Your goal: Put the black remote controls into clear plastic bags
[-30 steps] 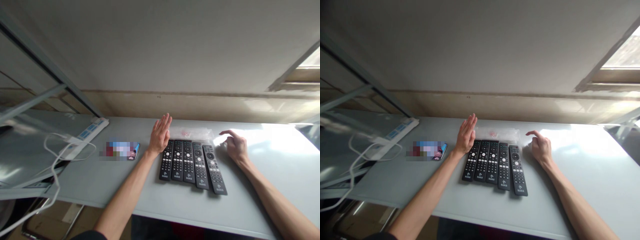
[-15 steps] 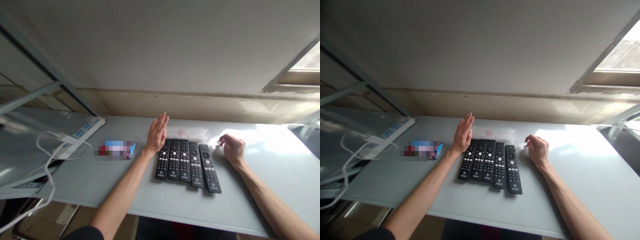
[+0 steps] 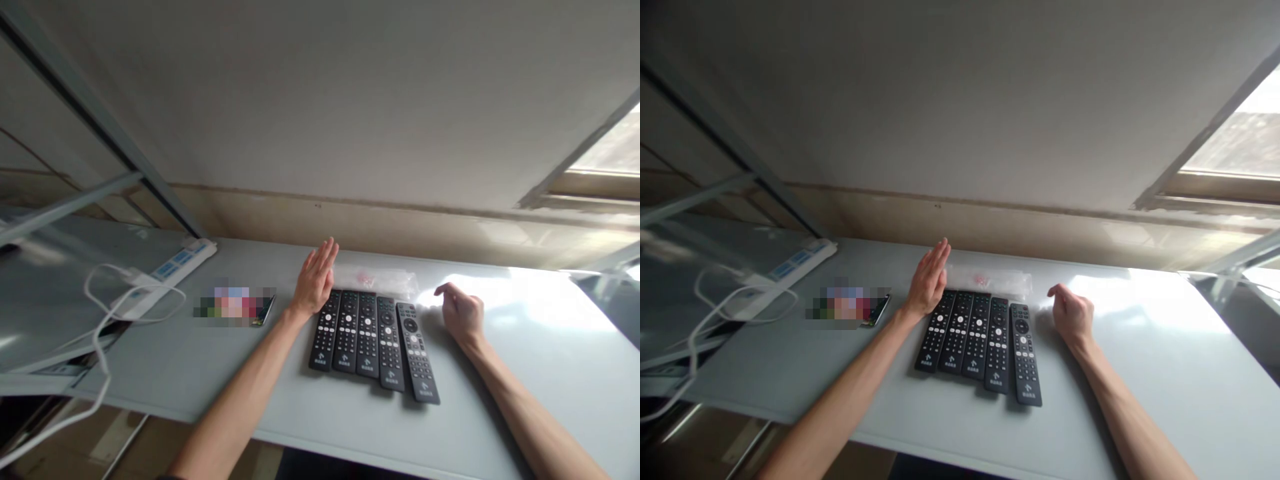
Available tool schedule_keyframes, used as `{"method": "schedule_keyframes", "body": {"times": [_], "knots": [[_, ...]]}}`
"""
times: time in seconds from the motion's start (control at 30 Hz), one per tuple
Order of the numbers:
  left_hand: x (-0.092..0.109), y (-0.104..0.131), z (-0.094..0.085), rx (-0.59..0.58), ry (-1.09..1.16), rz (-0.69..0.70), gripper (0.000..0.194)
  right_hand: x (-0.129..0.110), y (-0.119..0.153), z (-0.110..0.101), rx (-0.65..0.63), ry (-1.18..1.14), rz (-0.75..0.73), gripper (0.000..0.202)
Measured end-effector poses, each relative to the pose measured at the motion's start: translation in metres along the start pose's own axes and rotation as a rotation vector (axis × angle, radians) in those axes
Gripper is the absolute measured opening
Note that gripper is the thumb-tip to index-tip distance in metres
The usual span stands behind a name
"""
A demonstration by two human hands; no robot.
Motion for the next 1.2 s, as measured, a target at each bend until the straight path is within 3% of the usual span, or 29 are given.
{"method": "schedule_keyframes", "body": {"times": [0.33,1.2], "knots": [[0.0015,0.0019,-0.0015,0.023,0.066,0.062,0.065,-0.0013,0.0033,-0.0009,-0.071,-0.002,0.075,0.029],[-0.0026,0.0025,0.0012,-0.043,0.217,-0.039,0.058,-0.0038,-0.0055,0.0078,-0.285,-0.097,0.141,0.033]]}}
Point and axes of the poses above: each hand's wrist, its own y-axis away from the middle knuckle, its own z-axis out of the palm, x = y × z, the point moved 2 cm from there along -y, towards the middle knuckle, and after that the axes turned 2 degrees about x, right-handed, at the moved point
